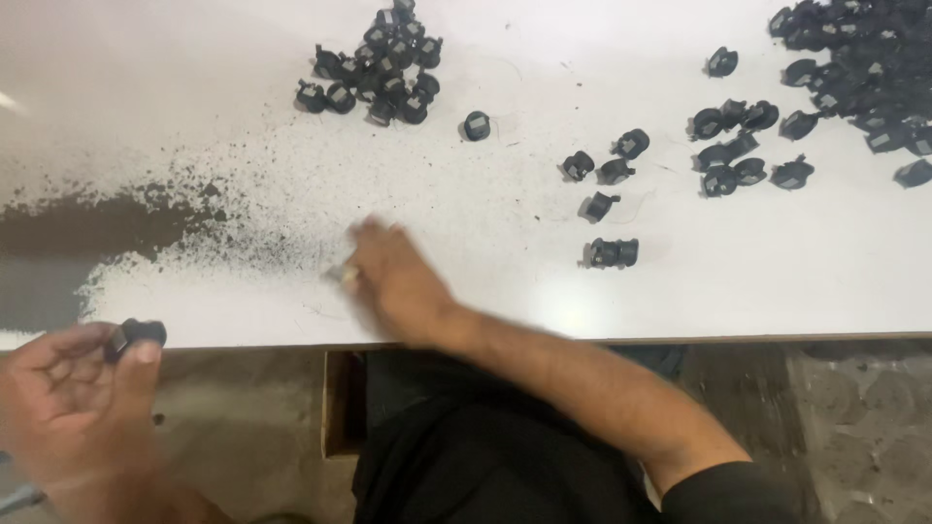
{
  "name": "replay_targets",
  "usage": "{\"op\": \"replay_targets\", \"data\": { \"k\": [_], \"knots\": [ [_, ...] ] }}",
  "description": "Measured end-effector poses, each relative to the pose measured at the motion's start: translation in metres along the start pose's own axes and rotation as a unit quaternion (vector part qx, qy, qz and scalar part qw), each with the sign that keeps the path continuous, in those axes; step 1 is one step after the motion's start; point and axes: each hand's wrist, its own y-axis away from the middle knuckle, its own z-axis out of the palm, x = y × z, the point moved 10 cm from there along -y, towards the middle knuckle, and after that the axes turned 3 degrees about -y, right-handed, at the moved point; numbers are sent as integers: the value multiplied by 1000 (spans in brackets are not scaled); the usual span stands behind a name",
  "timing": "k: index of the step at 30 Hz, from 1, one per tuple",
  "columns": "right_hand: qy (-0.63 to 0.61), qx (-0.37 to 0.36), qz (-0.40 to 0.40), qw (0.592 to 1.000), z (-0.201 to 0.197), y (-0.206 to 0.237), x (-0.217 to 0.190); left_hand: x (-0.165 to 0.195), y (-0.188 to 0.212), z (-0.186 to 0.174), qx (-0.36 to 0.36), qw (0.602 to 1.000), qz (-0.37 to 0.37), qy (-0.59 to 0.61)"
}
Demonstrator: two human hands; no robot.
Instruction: The person picks up black plastic electrical components one at a time from the table, uses a small hand tool to work on each component, and places the finished piece onto a growing pile on the table. The person occasionally gathers completed components into a group before continuing with the next one.
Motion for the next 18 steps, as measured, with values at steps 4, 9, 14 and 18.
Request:
{"op": "replay_targets", "data": {
  "k": [4,9,14,18],
  "knots": [
    [-170,-112,-235,950,75,77,-70,10,-6,7,-22,999,39,20],
    [-211,1,-156,965,1,158,12,-11,25,129,-274,932,42,-234],
    [-38,305,63,950,-114,203,98,11,105,275,-476,821,183,-255],
    [144,255,26,956,-106,196,76,33,113,302,-419,855,216,-218]
  ]
}}
